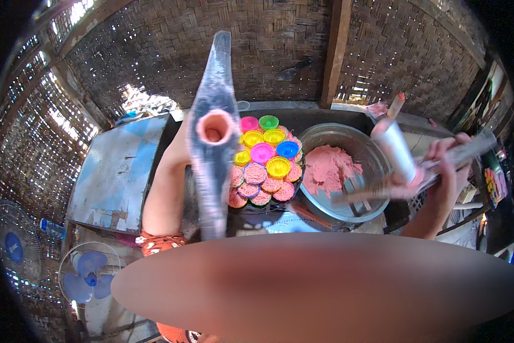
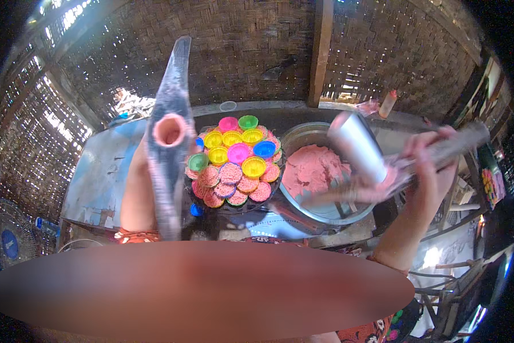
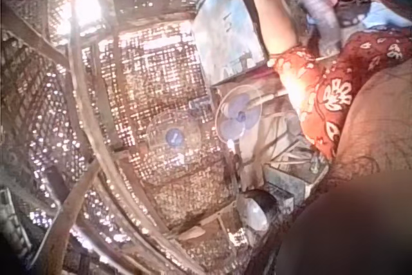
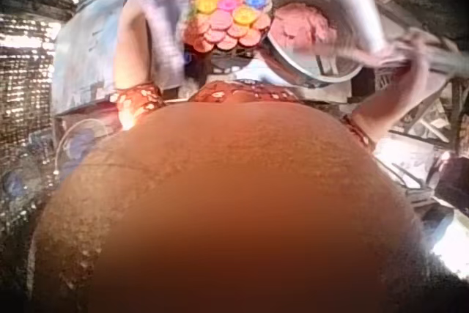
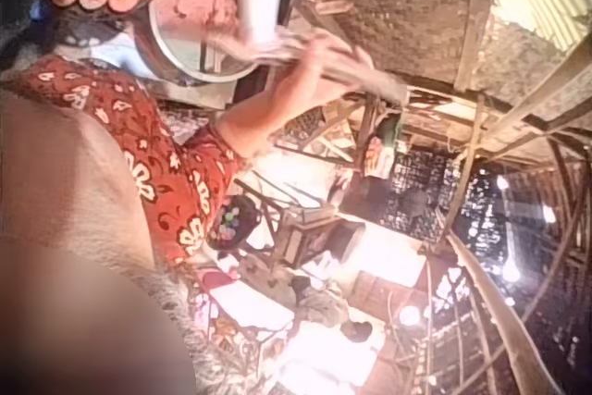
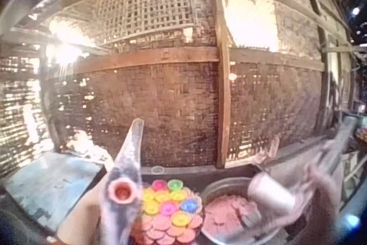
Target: The person scoops pink batter from a metal bowl and fills a two-part metal mold. They press the mold shut, invert it, and eject a patterned pink cake into a tray of colorful plastic cups. This cycle repeats continuously, adding more finished cakes to the tray.
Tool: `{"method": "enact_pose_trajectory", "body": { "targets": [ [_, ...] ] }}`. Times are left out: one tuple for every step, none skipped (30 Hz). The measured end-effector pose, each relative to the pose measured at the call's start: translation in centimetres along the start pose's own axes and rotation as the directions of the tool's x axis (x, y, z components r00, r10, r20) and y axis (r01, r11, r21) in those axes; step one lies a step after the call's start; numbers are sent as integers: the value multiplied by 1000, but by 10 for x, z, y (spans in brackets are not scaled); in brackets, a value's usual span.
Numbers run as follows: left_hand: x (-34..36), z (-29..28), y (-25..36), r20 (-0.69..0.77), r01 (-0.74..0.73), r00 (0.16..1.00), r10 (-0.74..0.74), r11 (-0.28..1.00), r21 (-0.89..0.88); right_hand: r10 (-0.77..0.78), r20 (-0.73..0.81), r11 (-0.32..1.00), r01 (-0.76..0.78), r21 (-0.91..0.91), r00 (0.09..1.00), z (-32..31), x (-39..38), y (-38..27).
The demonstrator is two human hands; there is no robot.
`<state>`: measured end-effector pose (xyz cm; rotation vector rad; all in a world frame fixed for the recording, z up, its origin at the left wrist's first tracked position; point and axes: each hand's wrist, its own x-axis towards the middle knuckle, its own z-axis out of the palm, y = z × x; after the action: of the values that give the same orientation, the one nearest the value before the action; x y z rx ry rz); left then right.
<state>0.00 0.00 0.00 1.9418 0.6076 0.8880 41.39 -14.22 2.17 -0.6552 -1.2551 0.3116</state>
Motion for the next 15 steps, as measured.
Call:
{"method": "enact_pose_trajectory", "body": {
  "targets": [
    [7, 0, -2, 86, -247, 966, 245, 969, 7, -113, -131, 985, 128, 111, 985, 2, -3, 3],
    [14, 0, -4, 157, -478, 865, 476, 878, -25, -189, -241, 939, 247, 239, 952, 12, -4, 7],
    [20, 16, 1, 228, -421, 876, 424, 905, -64, -192, -402, 903, 322, 286, 895, 22, -13, 15],
    [19, 30, -1, 131, -369, 911, 392, 914, -170, -163, -447, 862, 347, 369, 880, 38, -11, 24],
    [18, 46, -4, 59, -311, 938, 343, 903, -296, -128, -505, 825, 375, 424, 854, 51, -15, 29],
    [25, 58, -5, -2, -332, 932, 362, 852, -405, -122, -457, 810, 355, 467, 881, 63, -16, 37],
    [31, 69, -4, -68, -358, 925, 375, 792, -496, -95, -410, 794, 318, 518, 907, 75, -21, 47],
    [44, 77, 3, -123, -430, 887, 445, 700, -570, -111, -356, 803, 295, 518, 928, 92, -27, 57],
    [50, 75, 0, -186, -531, 830, 525, 646, -548, -127, -301, 811, 274, 516, 945, 106, -31, 63],
    [55, 74, -2, -246, -624, 764, 596, 586, -517, -150, -213, 812, 243, 530, 965, 117, -34, 69],
    [53, 66, -6, -316, -627, 755, 575, 488, -608, -172, -123, 814, 211, 541, 977, 121, -35, 74],
    [36, 56, -6, -414, -617, 784, 462, 508, -601, -198, 53, 928, 170, 333, 979, 114, -33, 82],
    [24, 52, -7, -517, -668, 744, 423, 504, -548, -170, 226, 984, 151, 99, 959, 100, -30, 94],
    [12, 52, -5, -606, -717, 688, 398, 500, -486, -96, 385, 977, 160, -140, 918, 84, -28, 108],
    [-7, 45, -4, -644, -697, 701, 307, 490, -524, 218, 334, 975, -186, -125, 917, 72, -36, 134]
  ]
}}
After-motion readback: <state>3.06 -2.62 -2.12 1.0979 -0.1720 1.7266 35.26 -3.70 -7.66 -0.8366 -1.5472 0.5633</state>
